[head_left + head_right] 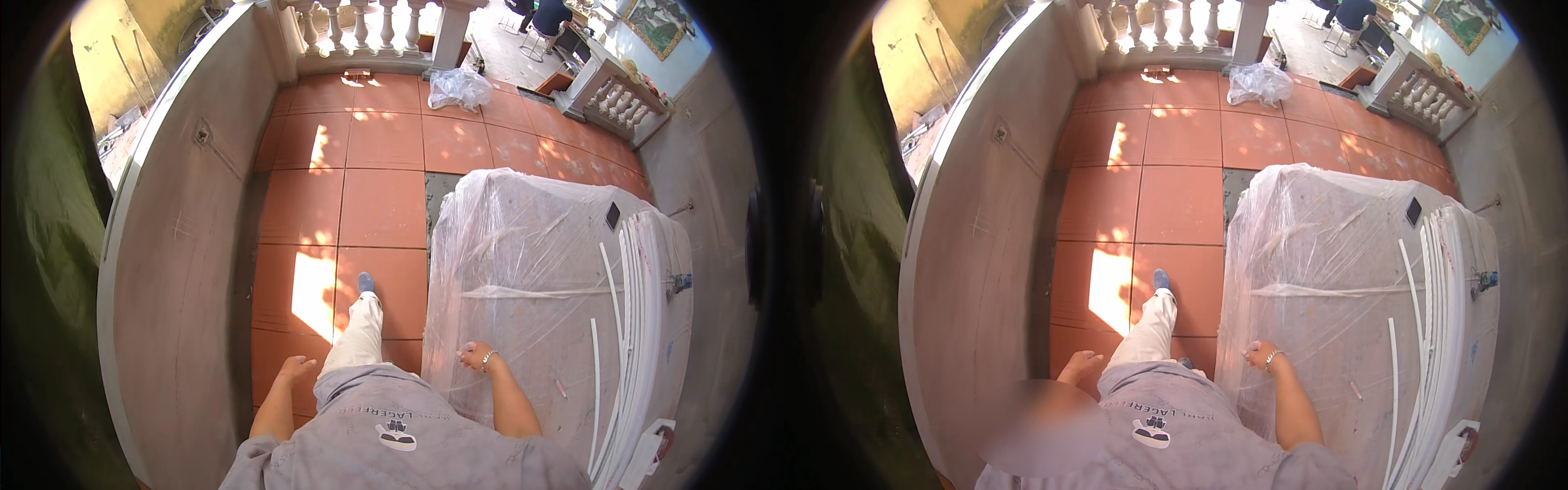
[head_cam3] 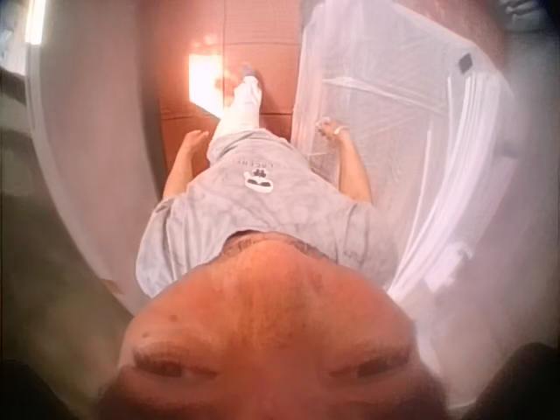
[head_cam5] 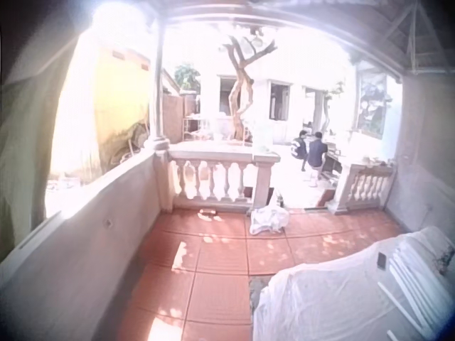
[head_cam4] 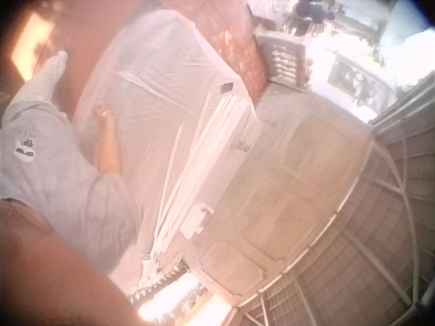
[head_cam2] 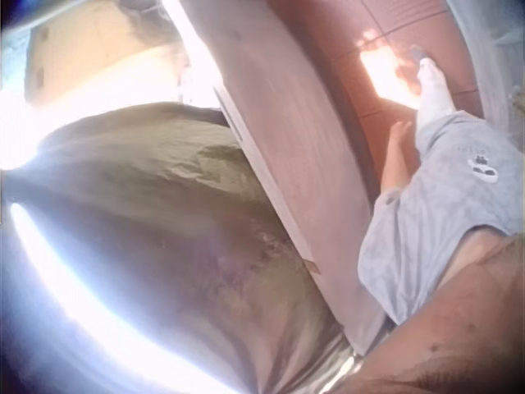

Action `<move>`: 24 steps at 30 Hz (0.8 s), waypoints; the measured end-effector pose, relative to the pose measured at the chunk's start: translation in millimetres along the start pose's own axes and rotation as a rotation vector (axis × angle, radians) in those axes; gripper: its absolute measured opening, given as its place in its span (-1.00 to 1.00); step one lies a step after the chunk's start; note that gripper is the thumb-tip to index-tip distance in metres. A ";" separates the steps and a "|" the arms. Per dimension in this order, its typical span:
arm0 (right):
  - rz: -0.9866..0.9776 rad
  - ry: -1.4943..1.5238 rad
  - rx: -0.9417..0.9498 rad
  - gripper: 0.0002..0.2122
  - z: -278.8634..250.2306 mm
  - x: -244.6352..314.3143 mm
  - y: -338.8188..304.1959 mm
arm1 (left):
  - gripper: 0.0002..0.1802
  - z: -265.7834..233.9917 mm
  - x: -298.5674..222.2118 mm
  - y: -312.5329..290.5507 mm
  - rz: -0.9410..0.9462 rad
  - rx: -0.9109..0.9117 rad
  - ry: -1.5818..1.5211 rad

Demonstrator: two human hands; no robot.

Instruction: The person spreads cement on the floor using a trowel, then places a terracotta tile and taps it with a hammer to secure it. The person retrieves additional tiles from a nearby stack and continues the installation process.

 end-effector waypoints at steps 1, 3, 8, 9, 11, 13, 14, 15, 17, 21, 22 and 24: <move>-0.009 -0.006 -0.008 -0.66 -17.1 18.8 20.6 | -0.25 -3.8 -7.2 24.3 -0.018 0.012 -0.041; -0.046 -0.006 0.001 -0.66 -36.1 51.3 57.8 | -0.21 -16.4 -22.7 76.4 -0.023 0.057 -0.067; 0.216 -0.075 0.007 -0.67 -77.6 104.2 116.2 | -0.28 -84.9 -119.8 198.1 0.064 0.158 0.229; 0.164 -0.038 0.000 -0.68 -91.1 117.6 125.9 | -0.28 -107.3 -154.2 220.0 0.119 0.182 0.387; 0.123 0.031 -0.027 -0.70 -111.6 139.0 140.3 | -0.27 -158.1 -224.5 245.4 0.124 -0.015 0.161; 0.120 -0.051 -0.054 -0.72 -134.4 162.5 164.8 | -0.26 -206.8 -305.8 271.5 0.204 -0.072 0.037; 0.112 -0.093 -0.062 -0.72 -145.0 172.8 175.7 | -0.27 -227.8 -344.0 284.6 0.216 -0.080 -0.049; 0.128 -0.046 -0.070 -0.73 -155.3 182.2 187.1 | -0.33 -245.9 -381.3 301.0 0.208 -0.100 -0.050; 0.172 0.022 -0.062 -0.74 -177.6 199.6 208.0 | -0.31 -277.9 -443.5 332.8 0.292 -0.142 0.025; 0.307 0.297 -0.050 -0.74 -231.0 245.8 255.1 | -0.23 -302.7 -520.5 397.9 0.270 -0.145 0.054; 0.334 0.348 -0.022 -0.73 -246.7 263.1 271.4 | -0.23 -306.4 -534.2 412.5 0.241 -0.128 0.082; 0.377 0.296 0.001 -0.73 -293.1 299.4 303.2 | -0.24 -310.6 -555.1 434.7 0.178 -0.089 0.106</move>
Point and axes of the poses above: each hand's wrist, its own y-axis towards the middle knuckle, its own z-axis out of the palm, x = y × z, the point moved 4 cm from there along y, towards the middle knuckle, and after that the axes turned 2 degrees about -x, right-handed, at the moved point
